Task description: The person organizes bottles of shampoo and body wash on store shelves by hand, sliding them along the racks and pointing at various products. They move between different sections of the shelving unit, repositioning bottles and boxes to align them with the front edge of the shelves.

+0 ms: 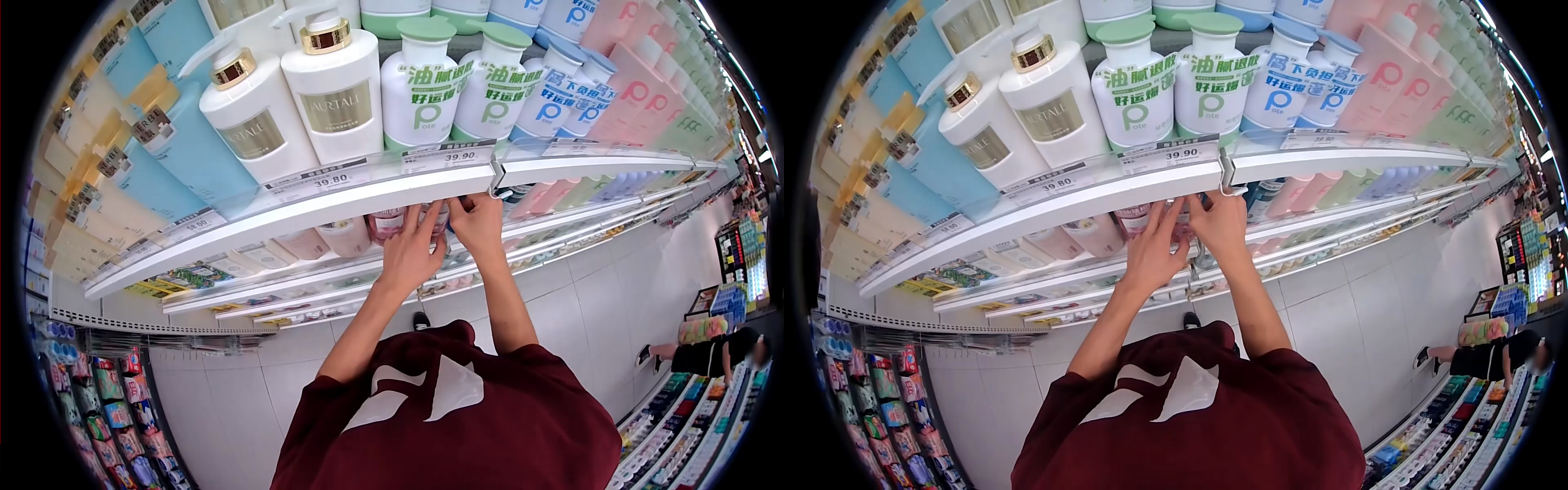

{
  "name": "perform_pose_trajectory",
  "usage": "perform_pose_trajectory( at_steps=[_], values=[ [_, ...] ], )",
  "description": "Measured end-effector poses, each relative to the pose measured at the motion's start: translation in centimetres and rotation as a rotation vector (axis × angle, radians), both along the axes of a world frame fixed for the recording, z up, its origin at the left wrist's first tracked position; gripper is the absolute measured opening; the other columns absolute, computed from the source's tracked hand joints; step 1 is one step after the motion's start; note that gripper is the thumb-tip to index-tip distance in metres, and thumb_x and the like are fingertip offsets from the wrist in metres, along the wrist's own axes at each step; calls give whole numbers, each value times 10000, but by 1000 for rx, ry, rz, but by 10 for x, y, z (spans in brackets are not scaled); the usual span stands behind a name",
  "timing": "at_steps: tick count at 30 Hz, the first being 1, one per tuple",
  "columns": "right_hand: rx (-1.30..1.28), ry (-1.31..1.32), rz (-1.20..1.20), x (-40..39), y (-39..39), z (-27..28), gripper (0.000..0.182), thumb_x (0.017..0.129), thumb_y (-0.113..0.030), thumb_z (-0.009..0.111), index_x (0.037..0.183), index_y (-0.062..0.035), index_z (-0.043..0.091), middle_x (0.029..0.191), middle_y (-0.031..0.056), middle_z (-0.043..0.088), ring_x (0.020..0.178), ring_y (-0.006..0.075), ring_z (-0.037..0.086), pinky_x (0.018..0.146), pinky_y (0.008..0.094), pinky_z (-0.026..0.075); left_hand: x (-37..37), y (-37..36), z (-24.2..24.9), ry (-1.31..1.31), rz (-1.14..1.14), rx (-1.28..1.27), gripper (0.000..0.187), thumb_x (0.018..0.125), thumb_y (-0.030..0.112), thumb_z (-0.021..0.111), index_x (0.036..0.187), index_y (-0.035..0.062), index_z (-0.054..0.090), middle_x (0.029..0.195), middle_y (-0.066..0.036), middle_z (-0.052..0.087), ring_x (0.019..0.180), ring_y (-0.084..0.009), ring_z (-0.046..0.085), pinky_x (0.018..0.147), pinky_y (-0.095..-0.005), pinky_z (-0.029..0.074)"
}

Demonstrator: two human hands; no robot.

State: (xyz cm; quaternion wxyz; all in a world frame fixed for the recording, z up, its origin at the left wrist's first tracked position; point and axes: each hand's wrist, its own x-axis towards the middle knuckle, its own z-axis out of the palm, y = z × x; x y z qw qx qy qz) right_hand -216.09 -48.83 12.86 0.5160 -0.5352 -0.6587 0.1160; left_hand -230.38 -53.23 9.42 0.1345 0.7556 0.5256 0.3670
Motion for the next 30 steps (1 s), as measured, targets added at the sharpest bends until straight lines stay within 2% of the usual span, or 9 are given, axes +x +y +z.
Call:
perform_pose_trajectory(
  at_steps=[1, 3, 10, 13, 16, 20, 21, 22, 30],
  values=[
    [-1, 0, 0, 0, -1, 0, 342, 880, -187, 775, 663, 43, 645, 464, 115, 533, 380, 177, 437, 437, 356, 334, 0, 0, 0, -2, 2, 0, 697, 846, 197, 671, 1508, 151, 461, 1559, -192, 399, 907, -418, 715, 607, -502, 599],
    [-103, -60, -21, 2, -3, 1, 201, 855, -216, 763, 938, -33, 770, 566, 133, 615, 502, 308, 589, 530, 416, 460, 0, -1, 1, -1, 1, -5, 699, 845, 196, 670, 1510, 154, 460, 1557, -191, 402, 906, -420, 714, 611, -500, 600],
    [-141, -69, -19, 3, -6, 7, 218, 852, -219, 768, 958, -28, 771, 574, 144, 614, 522, 315, 598, 533, 409, 462, -6, -4, 16, -62, -42, -171, 710, 857, 133, 671, 1529, 143, 440, 1564, -198, 402, 998, -354, 706, 785, -463, 589],
    [-29, -53, 56, 8, -3, 5, 235, 902, -172, 758, 807, 34, 699, 543, 141, 589, 433, 206, 518, 465, 362, 385, -6, -9, 11, -113, -31, 72, 667, 874, 63, 655, 1510, 127, 463, 1565, -194, 404, 977, -336, 711, 826, -433, 582],
    [89, -117, 88, 12, -2, 5, 161, 918, -140, 722, 932, 21, 713, 646, 185, 643, 513, 294, 611, 517, 387, 443, -8, -16, 3, -275, -21, 91, 679, 860, 59, 651, 1506, 139, 459, 1584, -181, 376, 1057, -383, 682, 721, -451, 593],
    [-32, -242, 114, 18, 1, 7, 166, 921, -136, 705, 991, 15, 714, 734, 224, 669, 607, 379, 653, 565, 421, 477, -11, -28, -5, -280, -33, 39, 620, 869, 75, 646, 1465, 107, 481, 1581, -152, 392, 1035, -373, 689, 731, -443, 591],
    [-26, -255, 115, 17, 2, 8, 172, 922, -141, 706, 996, 14, 716, 745, 230, 670, 617, 390, 653, 568, 428, 477, -10, -32, -7, -265, -18, -11, 618, 863, 42, 646, 1458, 91, 487, 1574, -150, 405, 986, -315, 700, 776, -407, 580],
    [-24, -256, 118, 17, 1, 9, 172, 922, -141, 706, 996, 14, 716, 745, 230, 670, 617, 390, 653, 568, 428, 477, -10, -34, -9, -250, -3, -61, 618, 857, 9, 647, 1451, 76, 493, 1568, -147, 418, 936, -257, 711, 821, -370, 569],
    [22, -225, 65, 15, -5, 15, 196, 896, -214, 765, 984, -39, 768, 585, 164, 611, 434, 293, 530, 467, 379, 402, -11, -42, -17, -232, 3, -122, 629, 852, 48, 663, 1455, 74, 484, 1578, -110, 415, 959, -247, 708, 731, -364, 574]
  ],
)
